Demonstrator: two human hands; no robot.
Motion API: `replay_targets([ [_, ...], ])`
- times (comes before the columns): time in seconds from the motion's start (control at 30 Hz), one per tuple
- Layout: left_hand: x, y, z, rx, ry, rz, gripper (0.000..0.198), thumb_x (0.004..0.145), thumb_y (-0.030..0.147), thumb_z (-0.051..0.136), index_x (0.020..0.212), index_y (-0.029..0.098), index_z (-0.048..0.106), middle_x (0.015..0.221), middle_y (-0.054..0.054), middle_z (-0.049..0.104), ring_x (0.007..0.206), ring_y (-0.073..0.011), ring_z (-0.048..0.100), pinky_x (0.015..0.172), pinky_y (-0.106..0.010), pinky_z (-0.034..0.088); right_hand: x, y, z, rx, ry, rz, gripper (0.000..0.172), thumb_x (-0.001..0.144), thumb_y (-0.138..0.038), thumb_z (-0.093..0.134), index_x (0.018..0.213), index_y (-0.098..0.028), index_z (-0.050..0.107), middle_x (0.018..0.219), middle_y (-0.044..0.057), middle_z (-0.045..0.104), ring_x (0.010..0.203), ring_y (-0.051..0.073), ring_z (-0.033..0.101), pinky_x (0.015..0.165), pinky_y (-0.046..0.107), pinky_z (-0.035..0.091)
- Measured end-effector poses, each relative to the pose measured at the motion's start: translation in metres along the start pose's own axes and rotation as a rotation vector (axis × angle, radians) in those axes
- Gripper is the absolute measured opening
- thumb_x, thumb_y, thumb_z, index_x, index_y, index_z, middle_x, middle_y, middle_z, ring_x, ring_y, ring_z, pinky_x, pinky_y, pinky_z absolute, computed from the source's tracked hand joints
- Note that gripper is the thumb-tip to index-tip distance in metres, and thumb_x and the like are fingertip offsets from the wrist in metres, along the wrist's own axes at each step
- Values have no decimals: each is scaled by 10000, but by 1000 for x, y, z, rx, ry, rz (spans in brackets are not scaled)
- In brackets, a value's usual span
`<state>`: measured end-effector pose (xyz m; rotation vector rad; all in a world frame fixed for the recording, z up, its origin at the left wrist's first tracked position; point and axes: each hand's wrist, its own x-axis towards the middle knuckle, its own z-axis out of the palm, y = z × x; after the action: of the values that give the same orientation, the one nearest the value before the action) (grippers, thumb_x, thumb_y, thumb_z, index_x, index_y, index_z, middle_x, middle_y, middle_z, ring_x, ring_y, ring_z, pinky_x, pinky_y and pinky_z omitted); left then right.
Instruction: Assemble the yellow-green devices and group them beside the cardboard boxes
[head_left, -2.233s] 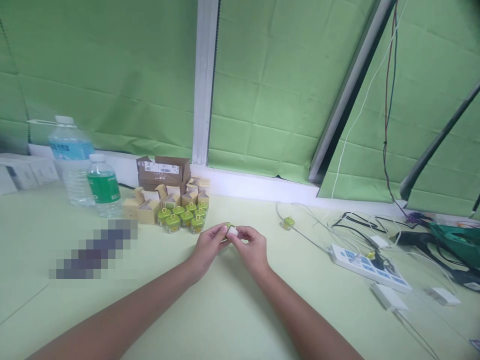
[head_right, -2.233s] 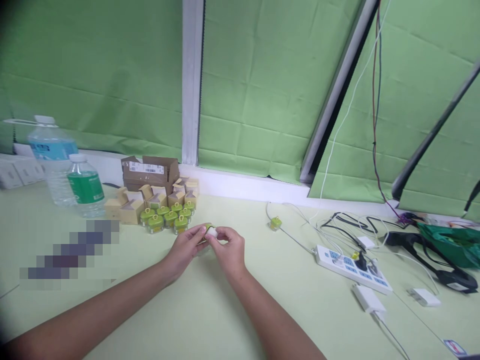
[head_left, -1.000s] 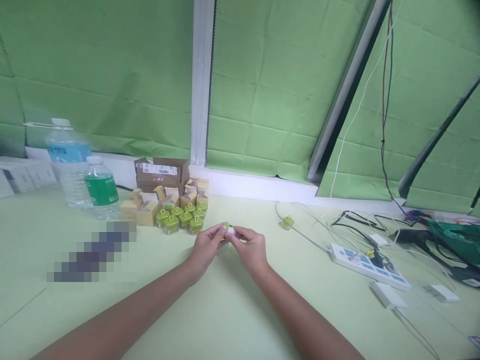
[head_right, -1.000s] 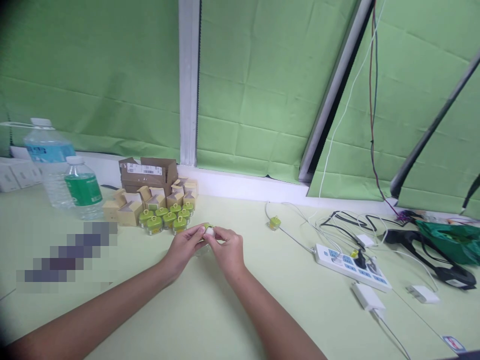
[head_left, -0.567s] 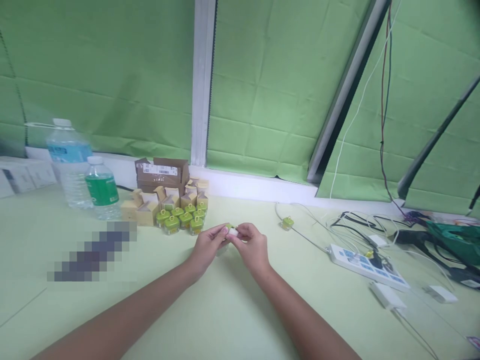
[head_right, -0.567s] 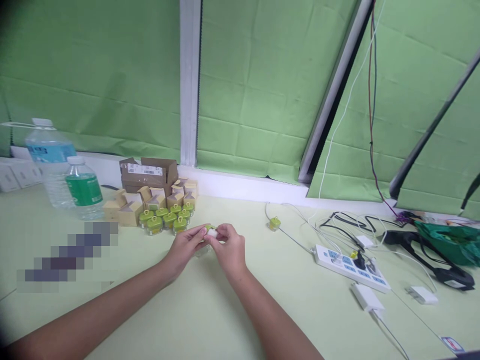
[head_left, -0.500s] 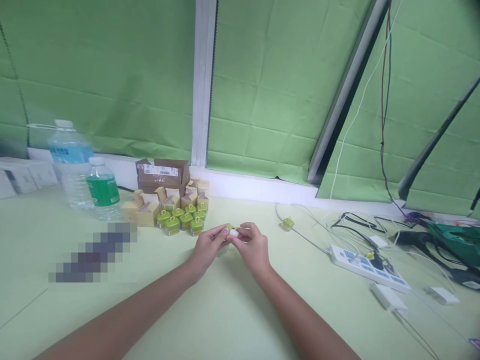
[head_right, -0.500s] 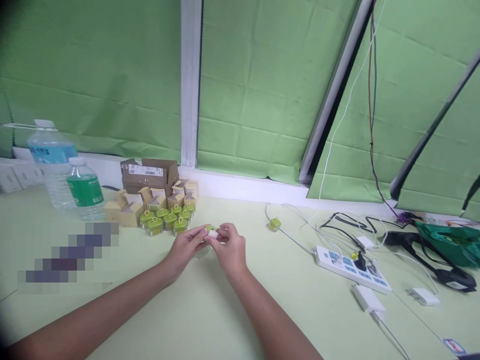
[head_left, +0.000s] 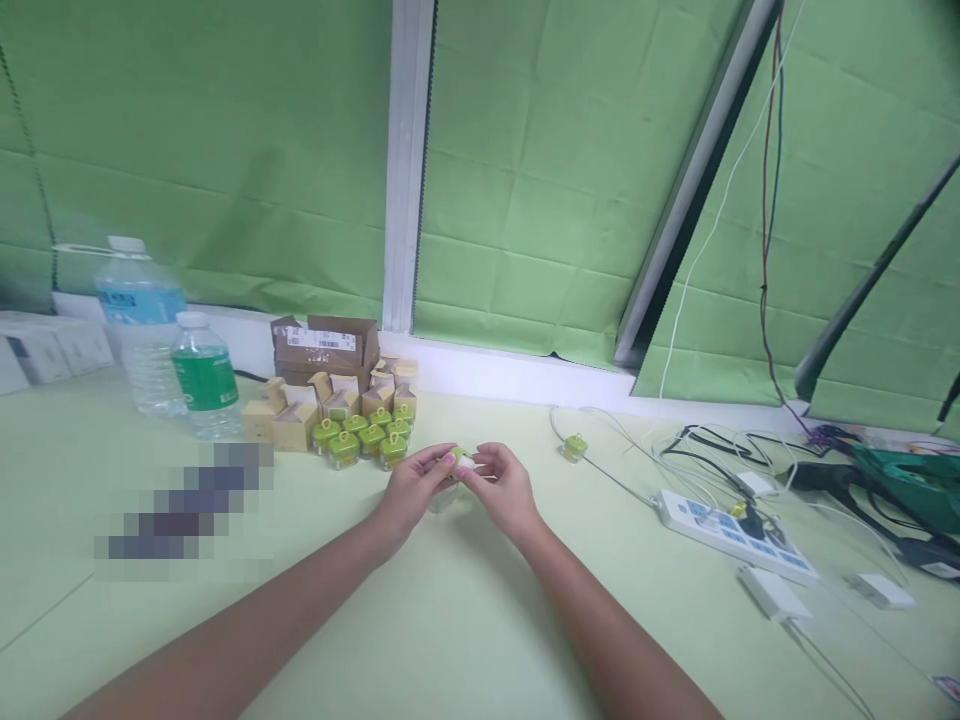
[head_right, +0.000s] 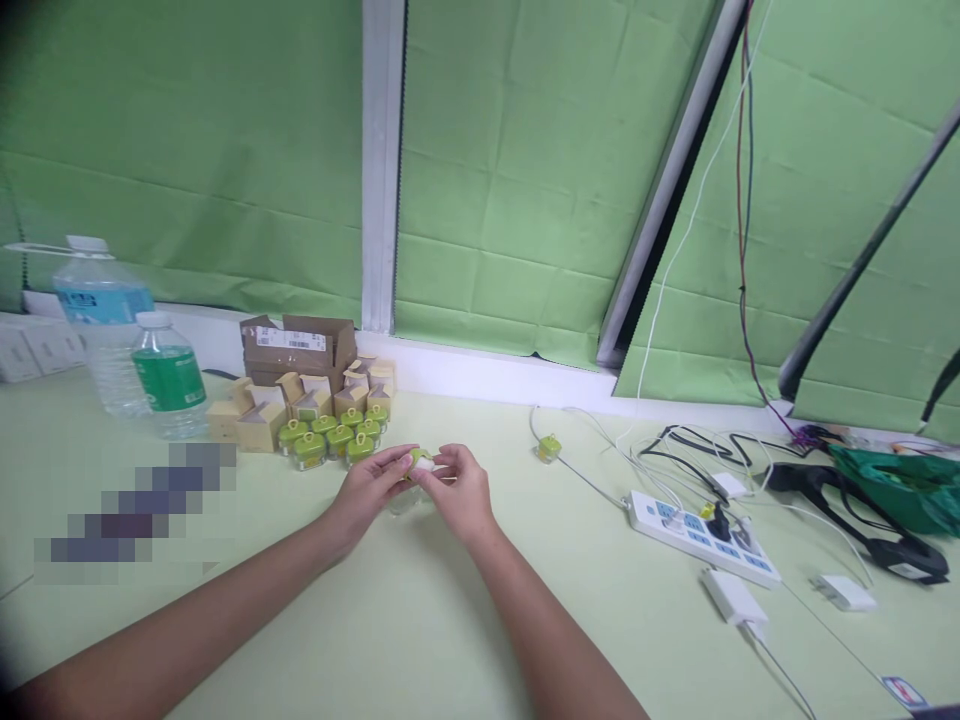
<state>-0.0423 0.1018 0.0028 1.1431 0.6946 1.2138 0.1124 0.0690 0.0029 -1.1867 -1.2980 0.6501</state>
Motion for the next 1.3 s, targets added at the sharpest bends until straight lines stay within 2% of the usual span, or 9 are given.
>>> replay_targets([
  [0.17,5,3,-5,54,23,38,540,687,470,830,1104,149,708,1050,-109,750,993,-263,691,924,-440,562,1,3,-5,-64,-32,18,450,708,-442,781,1038,-181,623,978,95,732,786,194,698,669,308,574],
  [0.43,8,0,-12,404,-51,265,497,755,450,761,1147,154,689,1157,-138,713,1060,-282,669,966,-438,525,-6,5,2,-76,-146,-28,365,769,-371,708,1064,-178,615,946,75,721,787,186,698,652,292,566],
  [0.63,-4,11,-8,468,-77,279,808,727,345,786,1445,226,436,1180,-114,699,1093,-260,663,1021,-434,485,-6,3,0,-23,-162,-62,372,757,-255,657,1123,-206,614,1075,82,699,866,188,694,679,291,581],
  [0.7,-9,15,-8,580,-116,297,793,735,338,774,1452,264,443,1207,-102,691,1111,-266,650,1022,-421,473,-4,0,-3,-3,-126,-84,352,760,-213,616,1110,-222,647,1167,85,675,956,200,680,731,308,588],
  [0.8,-14,17,-8,698,-211,300,769,731,331,762,1443,299,474,1218,-86,693,1102,-278,647,983,-393,484,-1,-4,-9,1,-134,-107,253,791,-244,621,1027,-227,709,1116,78,691,972,207,673,776,332,592],
  [0.9,-15,14,-7,696,-281,308,795,730,317,751,1464,288,448,1192,-79,709,1053,-264,664,945,-365,498,-1,-6,-12,-36,-215,-152,133,800,-308,676,861,-214,749,1058,80,685,970,210,673,784,328,593],
  [1.03,-14,12,-7,672,-286,286,849,745,312,732,1510,269,367,1134,-77,733,1052,-264,664,909,-351,503,-2,-4,-13,-99,-274,-231,126,821,-323,690,881,-227,746,1083,72,658,987,196,658,803,319,583],
  [1.17,-15,14,-6,685,-309,291,849,754,317,730,1513,283,351,1127,-75,730,1045,-261,649,907,-356,493,-3,-3,-11,-162,-215,-308,179,923,-335,562,864,-208,674,947,63,646,891,179,640,776,311,566],
  [1.3,-14,14,-9,714,-233,373,757,798,297,670,1491,281,365,1265,-94,644,1153,-263,577,1015,-409,430,-1,-2,-12,-248,-79,-342,210,971,-352,467,894,-206,598,893,53,629,846,183,611,792,335,539],
])
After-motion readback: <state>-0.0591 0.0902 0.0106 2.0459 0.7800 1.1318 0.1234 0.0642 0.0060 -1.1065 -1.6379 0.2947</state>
